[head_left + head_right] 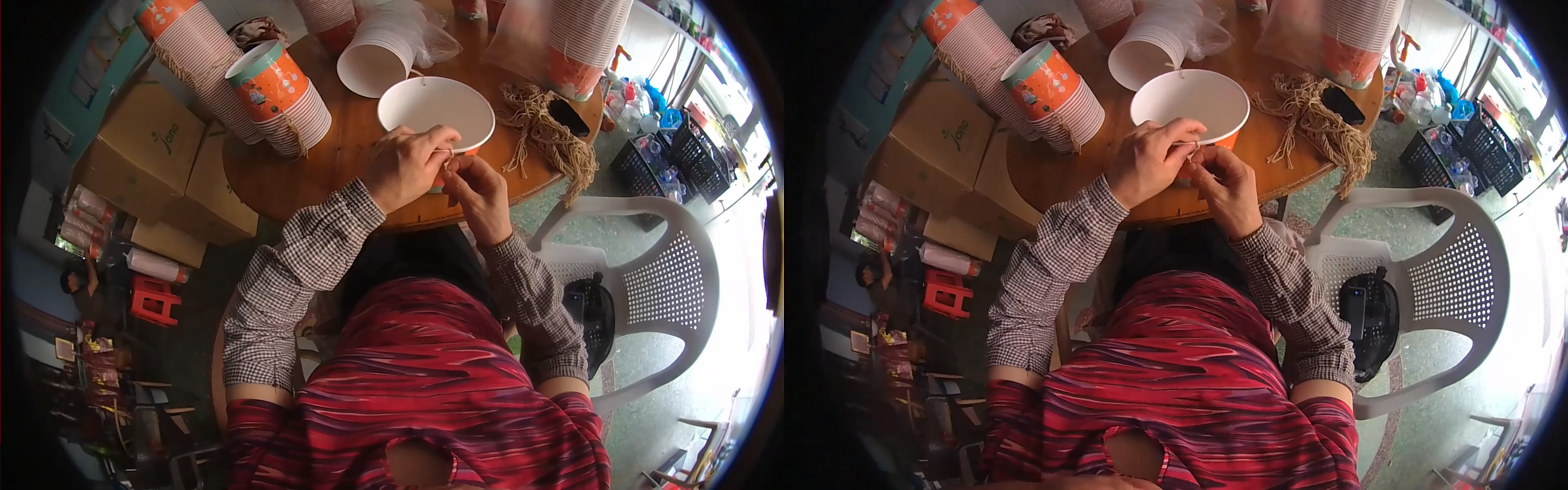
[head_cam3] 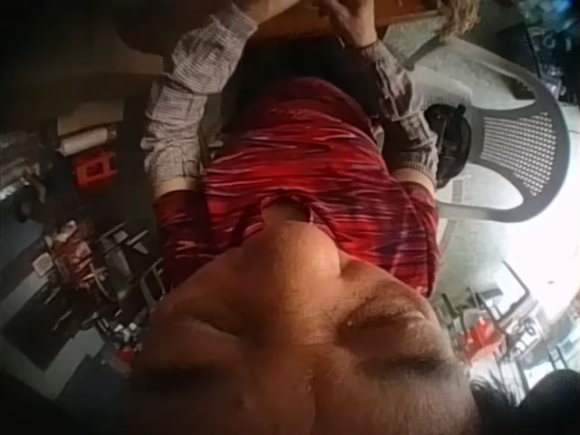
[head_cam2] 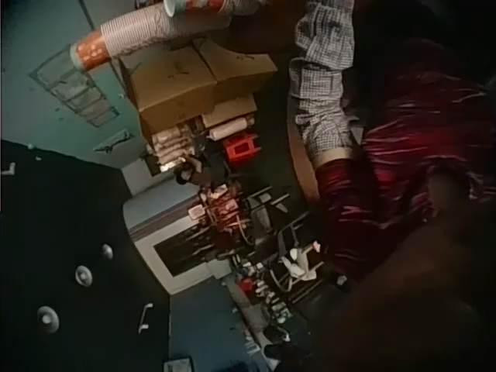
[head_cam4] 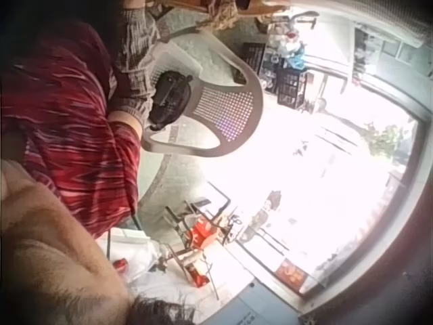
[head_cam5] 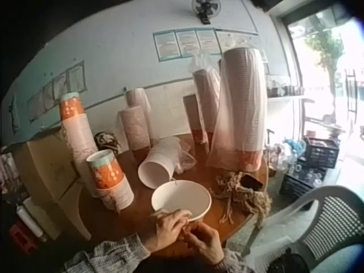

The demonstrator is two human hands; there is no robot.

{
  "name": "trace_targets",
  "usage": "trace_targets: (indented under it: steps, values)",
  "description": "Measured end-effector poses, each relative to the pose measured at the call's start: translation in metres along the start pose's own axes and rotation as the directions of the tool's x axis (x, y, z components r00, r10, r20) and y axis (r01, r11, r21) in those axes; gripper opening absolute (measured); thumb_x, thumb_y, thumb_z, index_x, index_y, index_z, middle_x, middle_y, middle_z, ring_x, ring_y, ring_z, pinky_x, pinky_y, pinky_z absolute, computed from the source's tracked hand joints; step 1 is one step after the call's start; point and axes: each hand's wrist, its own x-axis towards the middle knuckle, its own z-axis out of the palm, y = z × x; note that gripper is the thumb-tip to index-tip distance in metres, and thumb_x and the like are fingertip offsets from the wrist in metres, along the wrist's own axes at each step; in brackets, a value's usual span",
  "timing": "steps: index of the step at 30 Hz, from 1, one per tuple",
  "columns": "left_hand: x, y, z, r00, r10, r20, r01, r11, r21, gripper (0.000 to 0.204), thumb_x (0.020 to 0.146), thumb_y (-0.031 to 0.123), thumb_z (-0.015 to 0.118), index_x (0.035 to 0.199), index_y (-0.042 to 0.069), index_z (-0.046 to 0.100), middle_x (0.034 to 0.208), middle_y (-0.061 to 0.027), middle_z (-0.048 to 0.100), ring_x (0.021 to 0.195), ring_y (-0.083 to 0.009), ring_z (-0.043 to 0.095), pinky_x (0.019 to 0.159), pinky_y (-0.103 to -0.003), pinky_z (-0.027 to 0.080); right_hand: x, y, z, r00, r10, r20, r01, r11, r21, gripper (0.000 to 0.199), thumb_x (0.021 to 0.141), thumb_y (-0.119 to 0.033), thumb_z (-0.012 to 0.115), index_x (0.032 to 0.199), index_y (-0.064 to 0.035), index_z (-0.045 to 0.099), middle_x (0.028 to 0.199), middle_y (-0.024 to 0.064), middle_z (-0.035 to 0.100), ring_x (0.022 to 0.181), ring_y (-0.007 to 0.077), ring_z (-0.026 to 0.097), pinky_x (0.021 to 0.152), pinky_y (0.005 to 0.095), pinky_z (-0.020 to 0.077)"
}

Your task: Thread string handles through pre-punched holes in decorated paper buckets and stack the finished products.

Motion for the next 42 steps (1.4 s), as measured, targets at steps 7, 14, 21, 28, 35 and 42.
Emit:
trace_targets:
  steps: [7,14,21,28,35,42]
  values:
    - [-0.005,-0.006,0.013,0.984,0.072,-0.166,-0.097,0.983,-0.154,0.012,0.081,0.007,0.063,0.091,0.011,0.064,0.089,-0.0046,0.067,0.079,-0.0242,0.065,0.071,-0.035,0.050,-0.004,0.005,-0.001,1.000,0.029,0.004,-0.029,0.998,-0.051,0.010,0.089,-0.010,0.063,0.094,-0.0018,0.059,0.080,-0.0031,0.058,0.066,0.0028,0.051,0.056,0.0189,0.0440]
    - [-0.010,-0.008,0.005,0.973,0.182,-0.142,-0.204,0.965,-0.165,0.016,0.075,0.002,0.064,0.088,0.011,0.063,0.090,-0.0010,0.059,0.076,-0.0217,0.065,0.061,-0.033,0.053,-0.013,0.002,0.000,0.999,-0.049,0.003,0.047,0.945,-0.324,0.010,0.086,-0.007,0.063,0.091,-0.0005,0.058,0.079,0.0026,0.057,0.068,0.0087,0.054,0.062,0.0240,0.0458]
    - [-0.010,-0.002,-0.014,0.972,0.227,0.059,-0.225,0.973,-0.049,0.013,0.073,0.005,0.064,0.084,0.012,0.061,0.087,-0.0020,0.058,0.073,-0.0224,0.063,0.062,-0.035,0.052,-0.020,-0.001,-0.001,0.994,-0.054,0.092,0.077,0.961,-0.264,0.008,0.087,-0.005,0.062,0.090,0.0000,0.056,0.081,0.0047,0.057,0.069,0.0094,0.053,0.062,0.0241,0.0460]
    - [-0.012,-0.002,-0.022,0.977,0.179,0.119,-0.165,0.979,-0.120,0.012,0.071,-0.001,0.062,0.079,0.007,0.056,0.088,-0.0048,0.055,0.070,-0.0220,0.059,0.061,-0.034,0.048,-0.023,-0.005,-0.002,0.987,0.025,0.161,0.019,0.964,-0.265,0.008,0.090,-0.006,0.059,0.093,-0.0002,0.054,0.078,0.0006,0.054,0.070,0.0075,0.051,0.063,0.0220,0.0441]
    - [-0.015,-0.002,-0.015,0.983,0.172,0.071,-0.166,0.983,-0.084,0.011,0.074,0.000,0.059,0.082,0.006,0.055,0.086,-0.0057,0.057,0.072,-0.0247,0.060,0.063,-0.036,0.048,-0.023,0.000,-0.001,0.983,0.103,0.153,-0.100,0.995,-0.029,0.010,0.093,-0.013,0.059,0.092,-0.0032,0.054,0.075,-0.0027,0.053,0.066,0.0044,0.051,0.059,0.0188,0.0420]
    - [-0.037,-0.016,-0.015,0.985,0.057,-0.164,-0.071,0.994,-0.083,0.018,0.084,0.001,0.056,0.101,0.007,0.056,0.097,-0.0094,0.065,0.089,-0.0300,0.064,0.073,-0.038,0.052,-0.017,0.029,-0.017,0.893,0.445,0.073,-0.440,0.895,-0.068,0.022,0.092,-0.020,0.062,0.098,0.0007,0.056,0.079,0.0056,0.062,0.066,0.0103,0.061,0.052,0.0225,0.0497]
